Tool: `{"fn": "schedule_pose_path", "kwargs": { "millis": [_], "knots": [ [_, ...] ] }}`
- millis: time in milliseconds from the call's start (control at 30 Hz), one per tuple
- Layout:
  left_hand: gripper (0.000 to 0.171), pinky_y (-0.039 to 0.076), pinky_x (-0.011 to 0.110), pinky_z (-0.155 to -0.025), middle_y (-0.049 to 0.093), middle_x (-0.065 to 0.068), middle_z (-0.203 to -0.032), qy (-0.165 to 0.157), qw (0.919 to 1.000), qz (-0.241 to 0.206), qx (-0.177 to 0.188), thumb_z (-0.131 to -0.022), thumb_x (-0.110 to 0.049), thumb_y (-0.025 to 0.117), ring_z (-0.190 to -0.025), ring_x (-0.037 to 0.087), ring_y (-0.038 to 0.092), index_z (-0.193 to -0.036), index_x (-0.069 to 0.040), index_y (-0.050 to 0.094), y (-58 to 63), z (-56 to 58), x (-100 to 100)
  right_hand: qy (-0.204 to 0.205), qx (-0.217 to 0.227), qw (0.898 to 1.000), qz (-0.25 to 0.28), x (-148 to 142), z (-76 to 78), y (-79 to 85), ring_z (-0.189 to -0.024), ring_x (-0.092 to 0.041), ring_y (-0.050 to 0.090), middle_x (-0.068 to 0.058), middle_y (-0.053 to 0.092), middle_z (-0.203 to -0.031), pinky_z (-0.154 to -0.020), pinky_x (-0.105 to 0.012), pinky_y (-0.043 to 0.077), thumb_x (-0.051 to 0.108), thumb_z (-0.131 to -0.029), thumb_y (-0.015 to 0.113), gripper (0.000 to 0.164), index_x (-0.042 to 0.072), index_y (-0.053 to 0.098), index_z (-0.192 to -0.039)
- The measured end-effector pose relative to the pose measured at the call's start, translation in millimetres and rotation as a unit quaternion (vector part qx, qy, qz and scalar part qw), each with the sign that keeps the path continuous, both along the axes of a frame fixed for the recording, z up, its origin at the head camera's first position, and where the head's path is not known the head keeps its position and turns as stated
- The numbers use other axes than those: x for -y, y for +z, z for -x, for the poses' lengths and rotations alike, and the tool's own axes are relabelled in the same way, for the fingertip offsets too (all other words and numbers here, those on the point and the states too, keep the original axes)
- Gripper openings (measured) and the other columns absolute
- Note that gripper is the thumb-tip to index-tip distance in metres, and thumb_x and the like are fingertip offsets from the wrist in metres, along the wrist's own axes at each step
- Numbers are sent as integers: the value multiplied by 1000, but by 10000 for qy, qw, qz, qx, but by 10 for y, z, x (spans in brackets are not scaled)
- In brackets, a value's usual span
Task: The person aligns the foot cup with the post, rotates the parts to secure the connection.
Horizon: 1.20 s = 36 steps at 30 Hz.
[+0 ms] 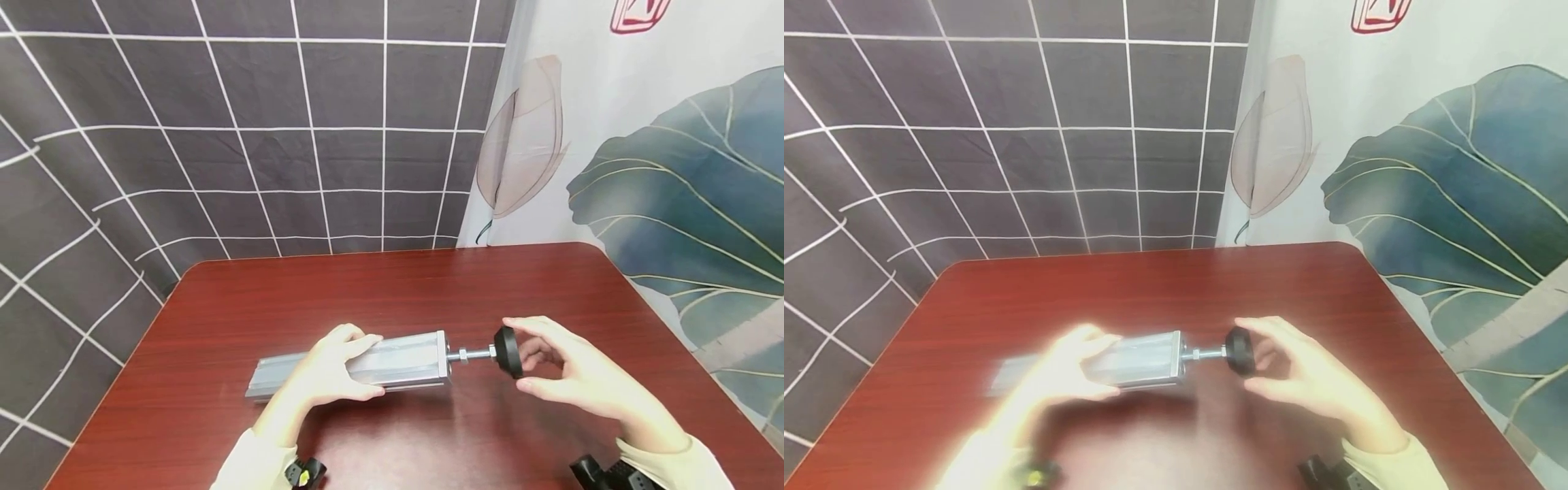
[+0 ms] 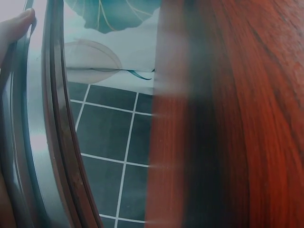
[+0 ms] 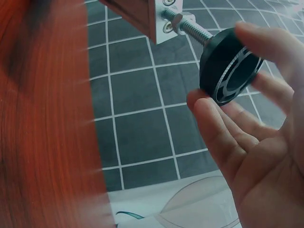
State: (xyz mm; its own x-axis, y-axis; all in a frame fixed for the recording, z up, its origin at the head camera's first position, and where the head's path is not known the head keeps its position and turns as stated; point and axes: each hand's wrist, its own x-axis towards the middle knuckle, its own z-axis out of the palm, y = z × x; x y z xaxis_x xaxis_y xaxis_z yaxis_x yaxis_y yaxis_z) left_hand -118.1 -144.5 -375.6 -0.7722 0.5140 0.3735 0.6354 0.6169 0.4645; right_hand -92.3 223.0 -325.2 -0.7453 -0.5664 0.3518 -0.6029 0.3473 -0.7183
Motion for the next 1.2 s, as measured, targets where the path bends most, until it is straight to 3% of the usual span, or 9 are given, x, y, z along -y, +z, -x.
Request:
{"fn": "schedule_pose_path", "kwargs": {
  "millis": [133, 433, 567, 667, 800, 933, 1100, 1200],
  "knots": [
    [67, 43, 26, -76, 50, -8, -95, -47, 9999, -4, 106, -60, -43, 84, -89, 9, 48, -118, -16, 66, -7, -2, -39, -510, 117, 9982, -277, -17, -28, 21, -72, -9, 57, 5, 58, -83, -63, -22, 49, 2, -73, 77, 66, 7, 48, -132],
    [67, 43, 25, -76, 50, -7, -95, -76, 9999, -50, -82, -59, -43, 84, -89, 9, 48, -117, -16, 66, -25, 6, -42, -761, 152, 9965, -296, 3, -16, -19, -70, -8, 58, 4, 60, -83, -61, -22, 46, 1, -78, 71, 47, 9, 53, -121],
    [68, 43, 25, -76, 50, -8, -95, -54, 9999, -13, -87, -59, -43, 84, -89, 8, 48, -117, -15, 66, -32, 3, -31, -660, 409, 9969, -137, 29, -25, -32, -67, -9, 60, 3, 61, -85, -55, -24, 48, -1, -82, 66, 40, 4, 52, -119],
    [68, 43, 25, -76, 49, -8, -95, -53, 9999, -12, -120, -59, -44, 84, -88, 9, 48, -117, -14, 66, -37, 2, -21, -601, 352, 9976, -34, 31, -23, -27, -69, -9, 59, 5, 61, -88, -56, -24, 48, -4, -81, 65, 43, 2, 51, -121],
    [68, 43, 25, -77, 50, -7, -95, -74, 9999, -43, -122, -59, -43, 84, -89, 9, 49, -117, -14, 66, -38, 9, -16, -499, -31, 9987, 64, -7, -16, -3, -82, -10, 58, 4, 59, -107, -69, -19, 47, -6, -72, 73, 67, 4, 45, -132],
    [68, 43, 25, -77, 50, -7, -95, -45, 10000, -6, -85, -59, -43, 84, -89, 9, 48, -118, -14, 66, -42, 12, -8, -134, -419, 9988, -198, -43, -15, -6, -99, -9, 55, 0, 46, -129, -82, -18, 43, 0, -65, 81, 86, 5, 37, -139],
    [68, 43, 25, -76, 50, -7, -95, -25, 10000, 17, -69, -58, -43, 84, -88, 8, 49, -117, -15, 66, -37, 3, 0, 383, -523, 9974, -320, -17, 8, -59, -99, -10, 55, -9, 39, -133, -83, -19, 44, 0, -70, 79, 78, 1, 39, -137],
    [67, 43, 25, -76, 50, -7, -95, -52, 10000, 12, -75, -58, -44, 84, -88, 8, 49, -117, -16, 66, -41, 2, 2, 393, -228, 9987, -213, 14, 10, -62, -94, -10, 57, -6, 41, -129, -79, -20, 47, -2, -72, 77, 73, 4, 41, -135]
  ]
}}
